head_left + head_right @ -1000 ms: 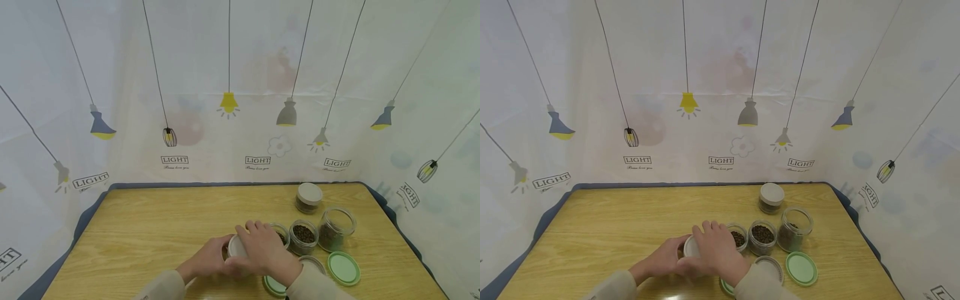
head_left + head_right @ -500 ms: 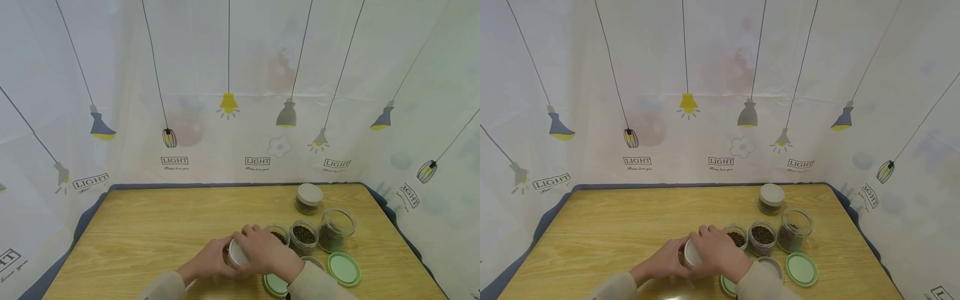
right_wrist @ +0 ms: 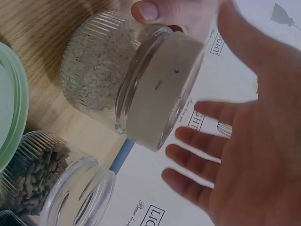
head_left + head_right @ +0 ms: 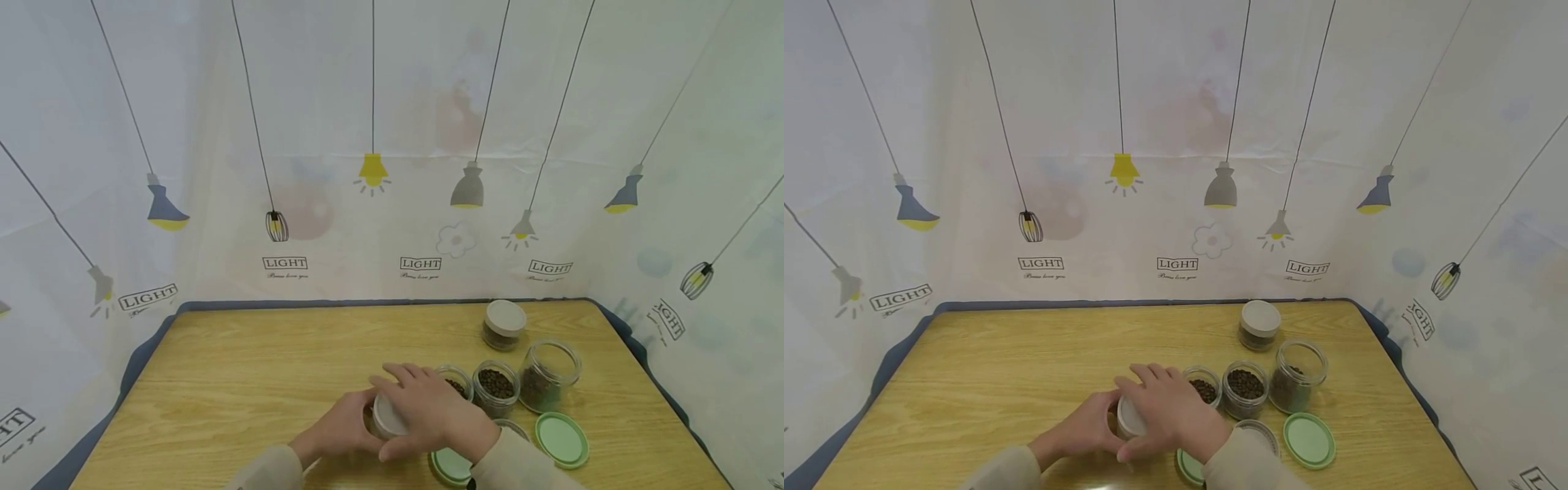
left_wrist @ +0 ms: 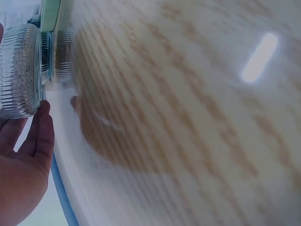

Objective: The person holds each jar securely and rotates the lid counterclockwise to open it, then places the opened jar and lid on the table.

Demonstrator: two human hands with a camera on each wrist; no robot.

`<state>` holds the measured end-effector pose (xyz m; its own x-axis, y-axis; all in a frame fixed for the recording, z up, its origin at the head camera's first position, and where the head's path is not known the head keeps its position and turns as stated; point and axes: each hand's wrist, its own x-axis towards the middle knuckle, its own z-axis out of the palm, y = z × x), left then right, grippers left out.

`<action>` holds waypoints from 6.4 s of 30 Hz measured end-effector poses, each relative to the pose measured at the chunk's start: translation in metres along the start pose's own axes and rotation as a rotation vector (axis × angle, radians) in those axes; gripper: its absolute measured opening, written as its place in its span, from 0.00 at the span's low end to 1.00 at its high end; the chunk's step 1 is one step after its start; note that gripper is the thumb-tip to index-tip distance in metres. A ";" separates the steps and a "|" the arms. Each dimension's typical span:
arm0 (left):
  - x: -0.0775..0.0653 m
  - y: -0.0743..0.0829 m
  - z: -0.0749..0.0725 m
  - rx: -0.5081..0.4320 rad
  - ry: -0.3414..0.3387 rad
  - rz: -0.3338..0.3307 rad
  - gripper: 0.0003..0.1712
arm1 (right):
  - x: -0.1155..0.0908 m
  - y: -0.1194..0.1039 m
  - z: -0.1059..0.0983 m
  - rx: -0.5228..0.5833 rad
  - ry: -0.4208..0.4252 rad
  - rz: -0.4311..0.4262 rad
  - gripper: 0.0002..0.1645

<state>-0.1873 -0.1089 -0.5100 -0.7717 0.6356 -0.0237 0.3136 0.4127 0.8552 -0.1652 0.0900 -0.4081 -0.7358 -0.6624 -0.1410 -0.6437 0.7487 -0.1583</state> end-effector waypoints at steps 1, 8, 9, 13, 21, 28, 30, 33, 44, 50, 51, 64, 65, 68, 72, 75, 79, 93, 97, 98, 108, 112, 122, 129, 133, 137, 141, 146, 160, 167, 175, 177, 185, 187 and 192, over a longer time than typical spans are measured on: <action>0.000 -0.001 0.000 0.008 0.004 0.004 0.43 | 0.000 -0.001 0.001 -0.020 0.022 0.025 0.57; 0.000 -0.002 0.001 -0.006 0.015 0.019 0.40 | 0.002 -0.008 0.006 -0.136 0.093 0.166 0.54; 0.000 -0.001 0.001 -0.002 0.020 0.022 0.40 | 0.003 -0.009 0.006 -0.144 0.090 0.177 0.54; 0.001 0.000 0.001 0.023 0.028 0.019 0.41 | 0.003 -0.011 0.007 -0.150 0.067 0.202 0.55; 0.001 -0.001 0.002 0.005 0.017 0.019 0.42 | 0.003 -0.009 0.007 -0.133 0.048 0.128 0.50; 0.000 0.000 0.003 -0.021 0.009 0.017 0.45 | 0.003 -0.003 0.002 -0.052 0.044 -0.002 0.44; 0.000 0.000 0.004 -0.016 0.016 0.024 0.46 | 0.003 -0.001 0.000 -0.040 0.036 -0.037 0.43; -0.001 -0.001 0.004 -0.022 0.024 0.032 0.46 | 0.004 0.000 -0.001 -0.037 0.019 -0.072 0.43; -0.001 -0.003 0.002 -0.006 0.026 0.008 0.41 | 0.004 -0.002 -0.003 -0.017 -0.002 0.029 0.55; -0.002 -0.004 0.003 0.003 0.037 0.005 0.41 | 0.004 -0.008 0.001 -0.102 0.072 0.130 0.52; -0.002 -0.003 0.003 0.005 0.040 0.001 0.42 | 0.004 -0.009 0.001 -0.105 0.069 0.140 0.53; -0.001 -0.002 0.003 -0.014 0.029 -0.023 0.42 | 0.002 -0.010 0.000 -0.074 0.005 0.115 0.48; -0.001 -0.002 0.003 -0.014 0.025 -0.022 0.42 | 0.002 -0.009 0.000 -0.067 -0.001 0.101 0.46; -0.001 -0.002 0.003 -0.021 0.018 -0.009 0.43 | 0.003 -0.007 0.000 -0.044 0.002 0.048 0.42; -0.001 -0.001 0.004 -0.018 0.024 0.010 0.46 | 0.003 -0.004 0.000 -0.016 0.024 -0.030 0.40; -0.002 0.000 0.004 -0.021 0.032 0.005 0.45 | 0.003 -0.002 0.000 0.002 0.007 -0.070 0.41; -0.002 0.001 0.004 -0.024 0.032 -0.016 0.43 | 0.002 -0.002 -0.003 0.044 -0.043 -0.058 0.50; -0.001 0.001 0.002 -0.023 0.047 0.019 0.40 | 0.005 -0.017 0.003 -0.121 0.083 0.216 0.57; -0.001 0.000 0.003 -0.020 0.052 0.002 0.42 | 0.005 -0.020 0.004 -0.115 0.065 0.240 0.58; -0.001 0.000 0.003 -0.020 0.050 -0.001 0.42 | 0.005 -0.020 0.004 -0.112 0.060 0.243 0.57; -0.002 -0.001 0.003 -0.025 0.030 -0.010 0.44 | 0.004 -0.012 -0.002 -0.007 0.021 0.060 0.39; -0.003 0.000 0.002 -0.052 0.021 -0.017 0.43 | 0.003 -0.007 -0.005 0.038 -0.003 -0.024 0.37; -0.002 -0.002 0.003 -0.017 0.034 -0.020 0.42 | 0.004 -0.008 -0.006 -0.045 0.018 0.050 0.50; -0.002 -0.004 0.003 -0.040 0.042 0.006 0.40 | 0.005 -0.017 0.000 -0.114 0.099 0.202 0.51; -0.002 -0.002 0.004 -0.011 0.054 0.012 0.42 | 0.005 -0.019 0.001 -0.068 0.065 0.252 0.52; -0.002 -0.001 0.004 -0.002 0.044 -0.003 0.44 | 0.005 -0.018 0.001 -0.028 0.037 0.246 0.48; -0.001 0.001 0.003 -0.002 0.034 -0.004 0.44 | 0.004 -0.016 -0.002 -0.018 0.029 0.180 0.43; -0.002 0.001 0.004 -0.016 0.026 -0.004 0.43 | 0.002 -0.011 -0.004 -0.003 0.011 0.050 0.37; -0.002 0.004 0.005 -0.054 0.006 -0.012 0.43 | 0.001 -0.004 -0.012 0.075 -0.062 -0.024 0.39; -0.001 0.004 0.004 -0.031 0.011 -0.014 0.40 | -0.004 -0.005 -0.024 0.079 -0.050 -0.013 0.41; 0.001 0.004 0.000 -0.022 0.010 -0.019 0.37 | -0.010 -0.001 -0.033 0.123 -0.018 0.025 0.41; 0.001 0.004 -0.001 -0.022 0.011 -0.012 0.39 | -0.013 0.001 -0.035 0.146 -0.006 0.038 0.41; 0.003 0.004 -0.005 -0.010 0.024 0.007 0.48 | -0.025 0.011 -0.041 0.220 -0.001 0.090 0.44; 0.004 0.004 -0.006 -0.002 0.029 -0.001 0.49 | -0.027 0.015 -0.042 0.235 -0.010 0.105 0.44; 0.005 0.004 -0.008 0.015 0.046 -0.028 0.50 | -0.034 0.021 -0.042 0.249 -0.016 0.123 0.43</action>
<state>-0.1943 -0.1098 -0.5028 -0.8048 0.5931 -0.0228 0.3002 0.4399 0.8464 -0.1623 0.1290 -0.3660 -0.8006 -0.5687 -0.1887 -0.4767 0.7953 -0.3745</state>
